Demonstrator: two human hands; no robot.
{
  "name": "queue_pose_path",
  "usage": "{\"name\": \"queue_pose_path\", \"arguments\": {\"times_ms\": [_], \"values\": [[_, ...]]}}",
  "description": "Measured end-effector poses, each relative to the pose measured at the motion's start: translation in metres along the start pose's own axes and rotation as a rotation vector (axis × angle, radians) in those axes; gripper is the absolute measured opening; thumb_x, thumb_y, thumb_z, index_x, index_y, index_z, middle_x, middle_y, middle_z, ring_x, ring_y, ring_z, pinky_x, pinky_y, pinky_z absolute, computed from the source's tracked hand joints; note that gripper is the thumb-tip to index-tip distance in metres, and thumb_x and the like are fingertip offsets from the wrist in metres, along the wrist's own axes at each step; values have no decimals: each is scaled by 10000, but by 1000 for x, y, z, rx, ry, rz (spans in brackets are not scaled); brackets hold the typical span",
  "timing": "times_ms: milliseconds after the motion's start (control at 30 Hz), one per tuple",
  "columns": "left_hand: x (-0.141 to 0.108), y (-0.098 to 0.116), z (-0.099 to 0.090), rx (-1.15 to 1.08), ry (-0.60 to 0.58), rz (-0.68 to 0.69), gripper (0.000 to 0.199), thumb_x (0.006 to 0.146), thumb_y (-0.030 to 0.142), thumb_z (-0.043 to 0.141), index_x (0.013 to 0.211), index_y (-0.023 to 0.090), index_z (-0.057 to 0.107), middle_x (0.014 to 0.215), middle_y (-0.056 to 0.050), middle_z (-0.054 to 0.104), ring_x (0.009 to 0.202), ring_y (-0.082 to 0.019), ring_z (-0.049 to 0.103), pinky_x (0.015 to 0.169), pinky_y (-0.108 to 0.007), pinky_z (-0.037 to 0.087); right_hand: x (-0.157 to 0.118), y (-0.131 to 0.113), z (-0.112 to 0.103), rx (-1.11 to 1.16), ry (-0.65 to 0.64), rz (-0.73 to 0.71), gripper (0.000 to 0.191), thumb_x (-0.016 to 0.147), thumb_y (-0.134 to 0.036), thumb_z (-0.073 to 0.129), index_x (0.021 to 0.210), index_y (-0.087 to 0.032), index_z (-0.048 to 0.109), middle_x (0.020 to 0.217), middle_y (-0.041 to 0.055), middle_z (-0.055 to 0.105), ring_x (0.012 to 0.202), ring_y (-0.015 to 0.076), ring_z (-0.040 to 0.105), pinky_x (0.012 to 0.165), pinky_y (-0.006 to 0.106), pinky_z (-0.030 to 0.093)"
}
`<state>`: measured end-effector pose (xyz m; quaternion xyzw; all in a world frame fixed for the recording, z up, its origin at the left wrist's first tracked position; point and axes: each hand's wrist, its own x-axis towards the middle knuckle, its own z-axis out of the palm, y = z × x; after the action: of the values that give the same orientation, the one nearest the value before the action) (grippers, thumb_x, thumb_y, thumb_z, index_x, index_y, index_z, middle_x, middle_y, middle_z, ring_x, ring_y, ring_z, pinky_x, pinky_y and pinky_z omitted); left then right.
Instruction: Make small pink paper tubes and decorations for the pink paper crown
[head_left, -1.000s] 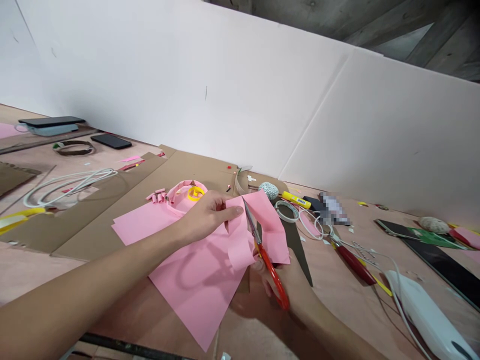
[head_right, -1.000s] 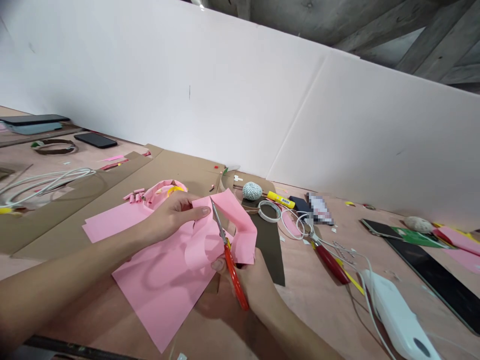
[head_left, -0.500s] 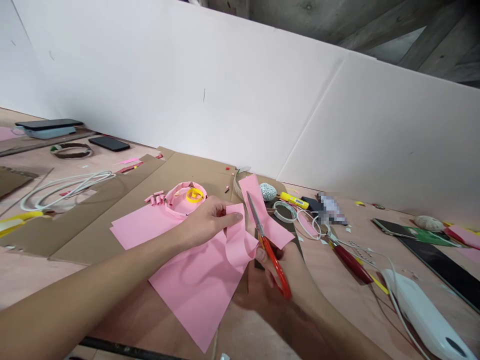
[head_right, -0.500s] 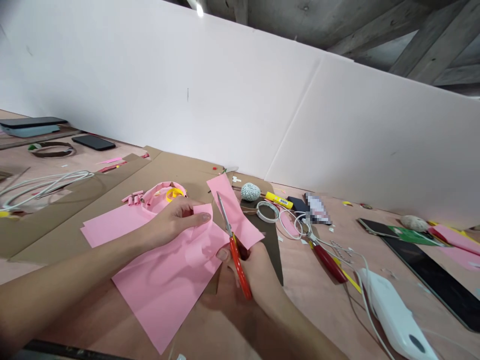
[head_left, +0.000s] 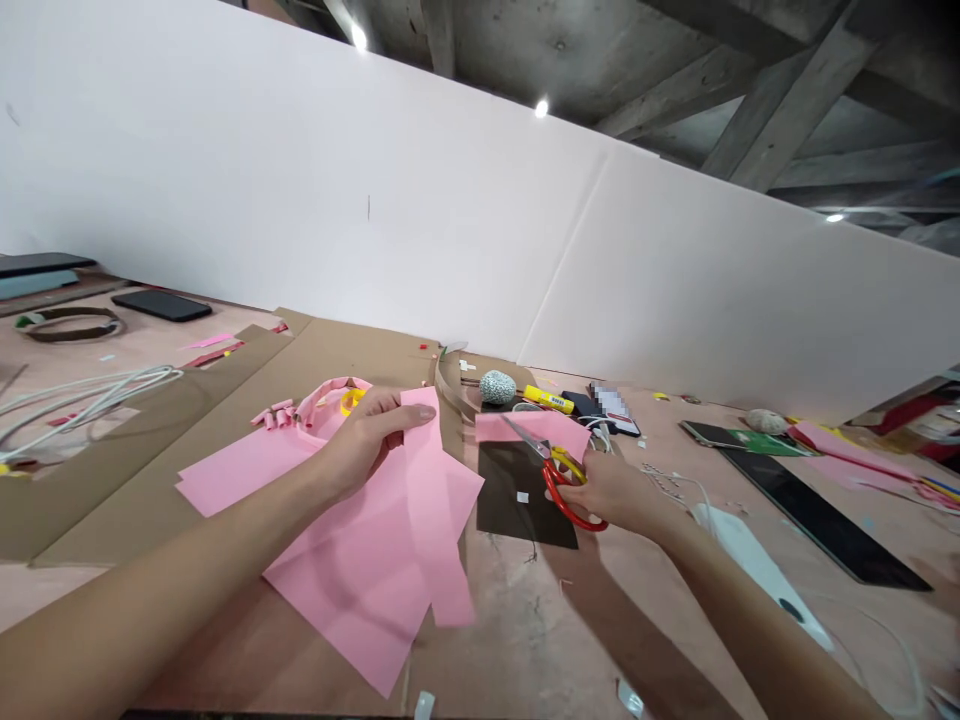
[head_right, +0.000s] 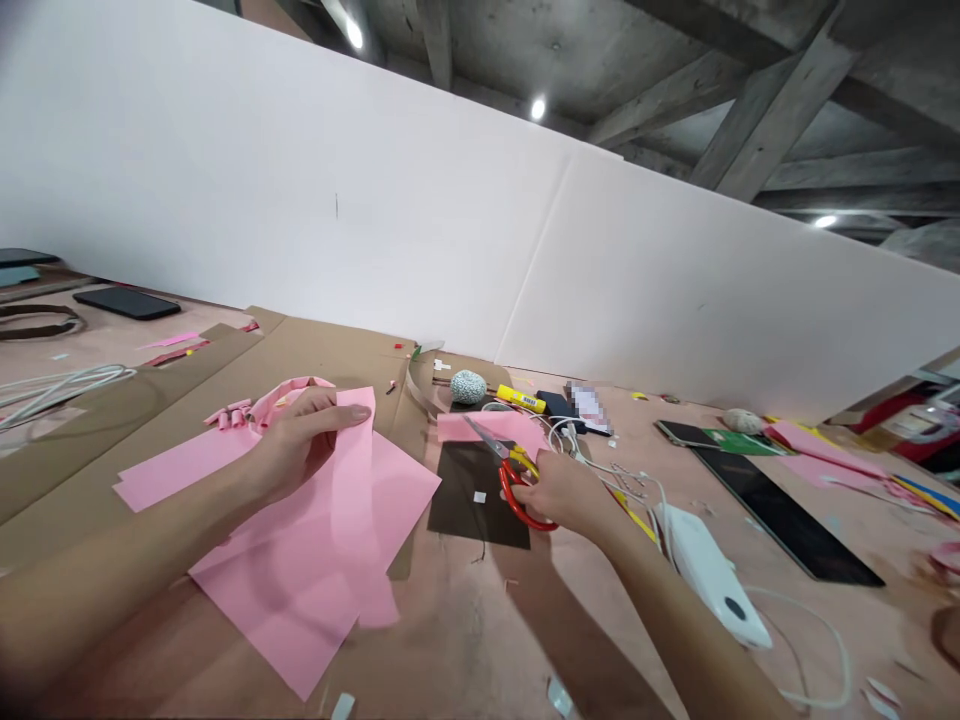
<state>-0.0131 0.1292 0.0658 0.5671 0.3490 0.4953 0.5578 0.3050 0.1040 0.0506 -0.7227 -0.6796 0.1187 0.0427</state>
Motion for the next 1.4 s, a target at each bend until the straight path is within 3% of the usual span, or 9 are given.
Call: {"name": "queue_pose_path", "arguments": {"times_ms": [267, 467, 600, 700, 800, 967, 1067, 1233, 1400], "values": [[3, -6, 0, -20, 0, -17, 419, 773, 294, 722, 464, 182, 463, 458, 38, 447, 442, -85, 402, 455, -248, 307, -2, 14, -8, -39, -121, -94, 65, 768, -249, 654, 739, -197, 680, 701, 29, 691, 647, 185, 604, 573, 264, 336], [4, -14, -1, -11, -3, -36, 348, 795, 306, 719, 516, 170, 563, 521, 11, 574, 483, -100, 513, 491, -238, 394, -34, -20, -23, 177, 67, -142, 303, 914, -424, 536, 814, -220, 736, 826, 80, 720, 751, 235, 629, 618, 300, 390], [5, -14, 0, 24, -3, -31, 314, 812, 330, 698, 565, 164, 599, 559, -3, 612, 513, -116, 555, 514, -243, 433, -48, -78, -5, 734, -150, -376, 259, 843, -408, 669, 1028, -235, 724, 964, 32, 722, 850, 200, 632, 671, 259, 446], [8, -11, 0, 95, 31, -2, 317, 824, 370, 687, 600, 159, 608, 572, -6, 614, 514, -128, 563, 526, -260, 453, -42, -104, 20, 882, -357, -447, 272, 854, -383, 667, 683, -174, 630, 638, -35, 555, 589, 113, 475, 530, 222, 317], [11, -9, -3, 199, 108, 47, 367, 816, 409, 712, 578, 159, 586, 547, 7, 577, 525, -132, 560, 548, -265, 452, -34, -107, 40, 960, -426, -436, 426, 872, -397, 641, 548, -170, 483, 529, -65, 392, 508, 77, 344, 493, 222, 234], [15, -11, -6, 306, 246, 84, 399, 842, 462, 688, 598, 162, 591, 575, 20, 537, 555, -126, 536, 552, -252, 433, -31, -97, 55, 1057, -635, -273, 383, 821, -499, 678, 661, -157, 611, 557, -5, 616, 442, 111, 519, 433, 211, 344], [16, -13, -5, 297, 282, 79, 338, 872, 493, 651, 760, 175, 655, 658, 16, 571, 592, -129, 552, 564, -251, 456, -26, -90, 57, 1129, -560, -246, 389, 801, -508, 696, 681, -140, 651, 590, 29, 663, 462, 123, 567, 448, 222, 411], [12, -23, 6, 348, 122, -72, 371, 859, 549, 656, 820, 180, 672, 750, -16, 621, 597, -144, 568, 522, -260, 439, -6, -75, 57, 1314, -268, -274, 349, 822, -480, 701, 712, -152, 654, 607, 16, 668, 523, 130, 611, 534, 242, 482], [1, -31, 22, 462, -232, -216, 401, 905, 544, 598, 747, 182, 665, 695, -13, 610, 654, -146, 533, 590, -255, 411, -5, -69, 60, 1262, -353, -332, 308, 863, -449, 658, 752, -161, 664, 620, 8, 664, 524, 123, 611, 513, 226, 469]]}}
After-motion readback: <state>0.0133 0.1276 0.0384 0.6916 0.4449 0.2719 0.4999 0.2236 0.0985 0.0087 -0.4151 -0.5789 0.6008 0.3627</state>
